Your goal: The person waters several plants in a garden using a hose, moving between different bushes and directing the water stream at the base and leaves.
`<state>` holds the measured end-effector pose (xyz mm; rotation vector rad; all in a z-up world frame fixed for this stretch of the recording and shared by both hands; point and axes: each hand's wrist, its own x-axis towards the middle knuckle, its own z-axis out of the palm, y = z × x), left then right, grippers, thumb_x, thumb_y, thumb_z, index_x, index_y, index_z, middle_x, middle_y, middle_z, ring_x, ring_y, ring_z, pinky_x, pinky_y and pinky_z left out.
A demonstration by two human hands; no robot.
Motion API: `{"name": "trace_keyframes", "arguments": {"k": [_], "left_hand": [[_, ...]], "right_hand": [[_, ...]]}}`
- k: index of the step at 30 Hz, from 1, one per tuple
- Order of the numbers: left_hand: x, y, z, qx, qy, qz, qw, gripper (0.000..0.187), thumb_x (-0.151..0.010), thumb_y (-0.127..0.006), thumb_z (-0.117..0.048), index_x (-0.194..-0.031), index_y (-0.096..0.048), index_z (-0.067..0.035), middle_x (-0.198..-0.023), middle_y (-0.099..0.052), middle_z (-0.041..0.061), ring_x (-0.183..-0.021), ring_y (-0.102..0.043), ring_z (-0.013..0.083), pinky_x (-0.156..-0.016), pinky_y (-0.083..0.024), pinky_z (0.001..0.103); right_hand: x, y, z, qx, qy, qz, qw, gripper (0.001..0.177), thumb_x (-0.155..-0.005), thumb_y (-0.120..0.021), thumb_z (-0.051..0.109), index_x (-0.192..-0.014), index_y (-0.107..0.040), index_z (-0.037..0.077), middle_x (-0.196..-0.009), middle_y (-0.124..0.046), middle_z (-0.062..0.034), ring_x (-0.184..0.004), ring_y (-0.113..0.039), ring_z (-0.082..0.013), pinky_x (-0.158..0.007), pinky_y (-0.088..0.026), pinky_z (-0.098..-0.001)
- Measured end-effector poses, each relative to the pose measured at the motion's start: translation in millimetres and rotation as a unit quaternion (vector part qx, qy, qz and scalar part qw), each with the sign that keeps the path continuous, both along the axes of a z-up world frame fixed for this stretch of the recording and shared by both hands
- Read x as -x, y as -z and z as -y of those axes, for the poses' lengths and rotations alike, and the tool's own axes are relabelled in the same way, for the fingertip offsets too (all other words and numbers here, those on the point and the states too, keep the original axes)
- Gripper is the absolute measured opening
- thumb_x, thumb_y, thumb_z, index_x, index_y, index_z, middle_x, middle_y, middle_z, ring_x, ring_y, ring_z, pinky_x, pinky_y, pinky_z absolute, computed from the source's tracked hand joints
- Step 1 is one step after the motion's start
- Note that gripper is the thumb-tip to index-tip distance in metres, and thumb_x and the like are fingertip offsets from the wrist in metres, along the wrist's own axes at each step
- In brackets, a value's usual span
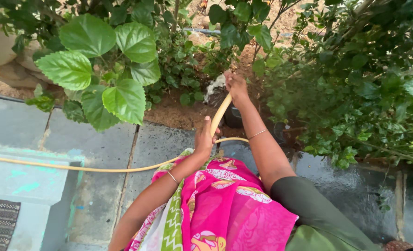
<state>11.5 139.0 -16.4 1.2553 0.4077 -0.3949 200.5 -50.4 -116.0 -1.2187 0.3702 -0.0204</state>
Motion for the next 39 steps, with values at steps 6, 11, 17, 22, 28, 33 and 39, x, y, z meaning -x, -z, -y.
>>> {"name": "trace_keyframes", "arguments": {"k": [6,11,17,22,28,33,39], "left_hand": [[-2.1,-6.7,-5.2,-0.013,0.008,-0.013,1.0,0.06,-0.1,-0.051,-0.06,-0.076,-0.063,-0.007,-0.057,-0.05,0.001,-0.043,-0.043,0.0083,-0.04,-0.03,0.026],[-1.6,-18.9,-7.5,-0.024,-0.001,-0.01,1.0,0.058,-0.098,-0.051,-0.061,-0.076,-0.061,-0.008,-0.054,-0.049,-0.003,-0.042,-0.042,0.0067,-0.037,-0.029,0.025],[-2.2,-33.8,-10.6,-0.083,0.073,-0.024,0.994,0.06,-0.094,-0.057,-0.065,-0.073,-0.057,-0.009,-0.051,-0.043,-0.003,-0.038,-0.037,0.007,-0.035,-0.027,0.025],[-1.6,-34.6,-8.9,-0.103,0.095,-0.011,0.99,0.063,-0.092,-0.059,-0.066,-0.067,-0.058,-0.008,-0.048,-0.043,-0.001,-0.037,-0.04,0.0085,-0.035,-0.029,0.026],[-0.3,-24.1,-1.6,-0.117,0.101,0.02,0.988,0.064,-0.092,-0.063,-0.064,-0.064,-0.059,-0.007,-0.051,-0.049,-0.001,-0.042,-0.045,0.0088,-0.04,-0.032,0.026],[-1.3,-22.1,1.1,-0.153,0.116,0.031,0.981,0.066,-0.092,-0.06,-0.066,-0.063,-0.059,-0.007,-0.05,-0.048,-0.001,-0.043,-0.045,0.009,-0.042,-0.032,0.027],[-3.9,-19.2,1.7,-0.171,0.075,0.021,0.982,0.067,-0.093,-0.058,-0.069,-0.065,-0.061,-0.008,-0.054,-0.048,-0.001,-0.047,-0.047,0.01,-0.045,-0.034,0.028]], "right_hand": [[-7.4,-21.1,-8.7,-0.062,0.008,0.006,0.998,0.028,-0.105,-0.051,0.01,-0.126,-0.068,0.002,-0.101,-0.068,0.0008,-0.083,-0.06,-0.0104,-0.071,-0.05,-0.0234],[-8.8,-42.7,-19.9,-0.053,0.021,0.0,0.998,0.029,-0.106,-0.052,0.016,-0.128,-0.069,0.007,-0.114,-0.071,-0.0023,-0.096,-0.065,-0.0122,-0.084,-0.055,-0.0271],[-9.8,-65.7,-15.1,-0.066,0.012,-0.02,0.998,0.035,-0.106,-0.05,0.024,-0.131,-0.069,0.007,-0.12,-0.073,-0.0036,-0.101,-0.067,-0.0143,-0.09,-0.057,-0.0296],[-31.1,-51.4,11.9,-0.161,0.073,-0.038,0.984,0.033,-0.104,-0.054,0.017,-0.137,-0.053,0.014,-0.117,-0.07,-0.0105,-0.103,-0.066,-0.0225,-0.095,-0.058,-0.0375],[-32.3,-35.1,38.7,-0.145,0.055,0.006,0.988,0.037,-0.104,-0.054,0.023,-0.131,-0.067,0.002,-0.118,-0.07,-0.0066,-0.104,-0.065,-0.0181,-0.091,-0.053,-0.0323],[-26.3,-21.3,50.6,-0.129,0.077,-0.018,0.988,0.034,-0.105,-0.05,0.022,-0.129,-0.067,0.003,-0.108,-0.071,-0.0022,-0.089,-0.061,-0.0137,-0.08,-0.053,-0.0285],[-1.9,-6.4,44.7,-0.092,0.118,0.011,0.989,0.03,-0.104,-0.055,0.012,-0.132,-0.065,0.005,-0.088,-0.059,0.0,-0.074,-0.054,-0.0123,-0.066,-0.046,-0.0283]]}}
